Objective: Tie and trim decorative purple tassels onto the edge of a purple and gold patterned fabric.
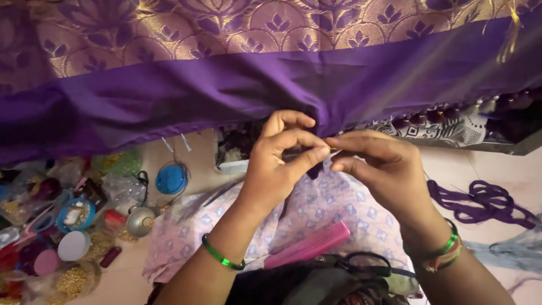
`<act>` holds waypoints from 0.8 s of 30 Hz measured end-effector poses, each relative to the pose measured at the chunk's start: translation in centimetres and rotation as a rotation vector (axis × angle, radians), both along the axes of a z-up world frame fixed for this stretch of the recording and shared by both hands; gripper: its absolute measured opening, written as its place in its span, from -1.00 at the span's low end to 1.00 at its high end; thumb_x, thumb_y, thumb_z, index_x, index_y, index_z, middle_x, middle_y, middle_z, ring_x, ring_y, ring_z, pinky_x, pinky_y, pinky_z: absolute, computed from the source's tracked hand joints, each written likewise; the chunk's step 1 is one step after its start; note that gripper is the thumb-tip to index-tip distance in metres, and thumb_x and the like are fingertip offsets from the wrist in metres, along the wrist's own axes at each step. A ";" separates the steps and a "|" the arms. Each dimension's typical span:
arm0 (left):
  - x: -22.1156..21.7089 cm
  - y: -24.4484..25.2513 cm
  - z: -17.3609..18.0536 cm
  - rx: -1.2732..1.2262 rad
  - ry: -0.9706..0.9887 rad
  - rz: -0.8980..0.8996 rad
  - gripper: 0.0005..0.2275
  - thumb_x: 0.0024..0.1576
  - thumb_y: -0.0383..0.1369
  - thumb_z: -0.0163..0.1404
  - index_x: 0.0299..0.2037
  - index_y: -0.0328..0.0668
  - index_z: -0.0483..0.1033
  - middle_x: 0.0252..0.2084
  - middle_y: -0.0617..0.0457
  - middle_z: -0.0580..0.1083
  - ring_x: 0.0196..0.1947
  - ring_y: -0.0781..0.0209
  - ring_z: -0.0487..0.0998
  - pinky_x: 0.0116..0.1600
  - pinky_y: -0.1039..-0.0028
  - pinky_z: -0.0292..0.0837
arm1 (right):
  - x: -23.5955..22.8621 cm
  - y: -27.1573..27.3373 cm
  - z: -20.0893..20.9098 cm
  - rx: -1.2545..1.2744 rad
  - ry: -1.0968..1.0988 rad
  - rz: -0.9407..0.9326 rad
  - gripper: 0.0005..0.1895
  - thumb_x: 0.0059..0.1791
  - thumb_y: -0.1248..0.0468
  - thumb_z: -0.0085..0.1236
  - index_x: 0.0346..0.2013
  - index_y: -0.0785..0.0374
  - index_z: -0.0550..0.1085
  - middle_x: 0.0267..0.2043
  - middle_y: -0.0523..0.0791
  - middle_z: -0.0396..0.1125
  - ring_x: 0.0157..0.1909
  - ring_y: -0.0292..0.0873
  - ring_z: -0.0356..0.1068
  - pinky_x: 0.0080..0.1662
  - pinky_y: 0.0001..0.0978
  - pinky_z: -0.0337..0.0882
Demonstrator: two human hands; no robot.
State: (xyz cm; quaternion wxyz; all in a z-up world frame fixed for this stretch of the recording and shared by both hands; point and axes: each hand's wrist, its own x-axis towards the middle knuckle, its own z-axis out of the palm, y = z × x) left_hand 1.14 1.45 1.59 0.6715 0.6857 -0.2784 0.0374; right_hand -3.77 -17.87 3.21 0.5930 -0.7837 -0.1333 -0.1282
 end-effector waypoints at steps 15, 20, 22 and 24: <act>-0.6 -1.7 -0.4 0.229 -0.469 0.320 -0.91 0.15 -0.61 -0.01 -0.25 -0.24 0.41 -0.24 0.06 0.56 -0.23 0.07 0.51 0.04 0.28 0.35 | 1.3 0.8 -4.4 0.192 -0.130 -0.043 -0.83 0.11 0.63 -0.19 -0.16 0.33 0.19 -0.12 -0.03 0.34 -0.17 -0.30 0.30 -0.08 -0.49 0.40; -0.4 -1.5 -1.6 0.129 -0.378 0.395 -0.90 0.15 -0.60 0.00 -0.33 -0.25 0.36 -0.27 0.08 0.60 -0.22 0.19 0.57 -0.04 0.34 0.32 | 1.7 0.8 -4.3 0.235 -0.044 0.025 -0.86 0.07 0.59 -0.14 -0.20 0.32 0.24 -0.14 -0.09 0.35 -0.31 -0.32 0.35 -0.20 -0.50 0.43; 0.1 -0.9 -3.0 0.079 -0.077 0.353 -0.94 0.16 -0.53 0.05 -0.32 -0.25 0.43 -0.26 0.13 0.62 -0.31 0.25 0.53 -0.14 0.39 0.35 | 1.2 1.1 -3.9 0.145 0.019 -0.047 -0.89 0.06 0.56 -0.04 -0.21 0.33 0.34 -0.17 -0.13 0.40 -0.34 -0.33 0.34 -0.24 -0.49 0.42; 0.4 -0.6 -4.8 0.028 0.221 0.302 -0.94 0.17 -0.47 0.09 -0.31 -0.25 0.50 -0.26 0.19 0.63 -0.40 0.30 0.49 -0.24 0.44 0.39 | 0.8 1.3 -4.4 0.054 0.080 -0.118 -0.92 0.04 0.53 0.07 -0.22 0.33 0.43 -0.20 -0.17 0.45 -0.37 -0.33 0.33 -0.29 -0.48 0.41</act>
